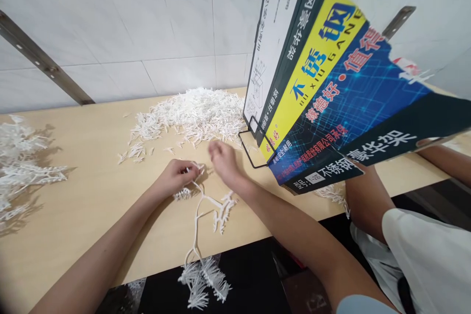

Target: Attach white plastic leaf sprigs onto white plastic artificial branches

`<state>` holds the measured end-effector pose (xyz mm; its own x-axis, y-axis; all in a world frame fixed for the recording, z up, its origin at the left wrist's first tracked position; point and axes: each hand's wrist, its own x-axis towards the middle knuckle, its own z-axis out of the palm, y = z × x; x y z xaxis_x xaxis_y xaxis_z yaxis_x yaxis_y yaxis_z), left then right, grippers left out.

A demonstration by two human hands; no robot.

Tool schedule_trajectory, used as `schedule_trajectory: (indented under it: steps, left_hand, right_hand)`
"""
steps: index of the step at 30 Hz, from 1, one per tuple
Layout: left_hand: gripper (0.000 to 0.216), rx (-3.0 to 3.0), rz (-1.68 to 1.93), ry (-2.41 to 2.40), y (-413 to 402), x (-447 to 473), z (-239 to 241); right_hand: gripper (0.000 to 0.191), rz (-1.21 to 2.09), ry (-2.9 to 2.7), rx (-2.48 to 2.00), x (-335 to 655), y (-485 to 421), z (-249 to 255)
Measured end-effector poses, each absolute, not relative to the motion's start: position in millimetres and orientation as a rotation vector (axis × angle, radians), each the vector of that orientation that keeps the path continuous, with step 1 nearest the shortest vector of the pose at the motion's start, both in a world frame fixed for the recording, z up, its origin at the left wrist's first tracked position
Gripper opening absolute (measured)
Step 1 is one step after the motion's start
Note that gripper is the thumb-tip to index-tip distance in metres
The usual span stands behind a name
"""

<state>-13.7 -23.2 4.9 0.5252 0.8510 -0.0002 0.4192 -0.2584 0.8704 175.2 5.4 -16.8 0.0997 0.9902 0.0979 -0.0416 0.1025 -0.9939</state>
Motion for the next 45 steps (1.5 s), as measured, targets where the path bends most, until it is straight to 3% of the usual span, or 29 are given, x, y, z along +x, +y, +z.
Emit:
schedule_trajectory:
  steps: [3,6,15,24,32,38,45]
  left_hand:
    - [0.021,1.952,0.558,1.016,-27,-15,6]
    - [0.020,1.908,0.597,1.085,-29,-15,7]
    - [0.026,1.930,0.657,1.111,-27,-13,3]
    - [0.019,2.066,0.605,0.951,-33,-15,2]
    - [0.022,2.018,0.762,1.060,-33,-19,5]
    - [0.016,1.840,1.025,1.254,-27,-25,0]
    - [0.034,1.413,1.122,1.100,-22,-26,5]
  right_hand:
    - [0.039,1.140,-0.907,-1.091,181,14,-19]
    - [0.026,1.054,-1.203,-1.093,179,11,-18]
    - [0.026,0.859,-2.025,-1.050,181,-9,-4]
    - [0.030,0.497,-1.396,-1.261,196,9,-21]
    - [0.032,0.592,-1.719,-1.036,182,4,-8]
    - [0.036,1.178,-1.864,-0.969,172,-9,-7]
    - [0.014,1.018,-1.868,-1.143,168,-11,-14]
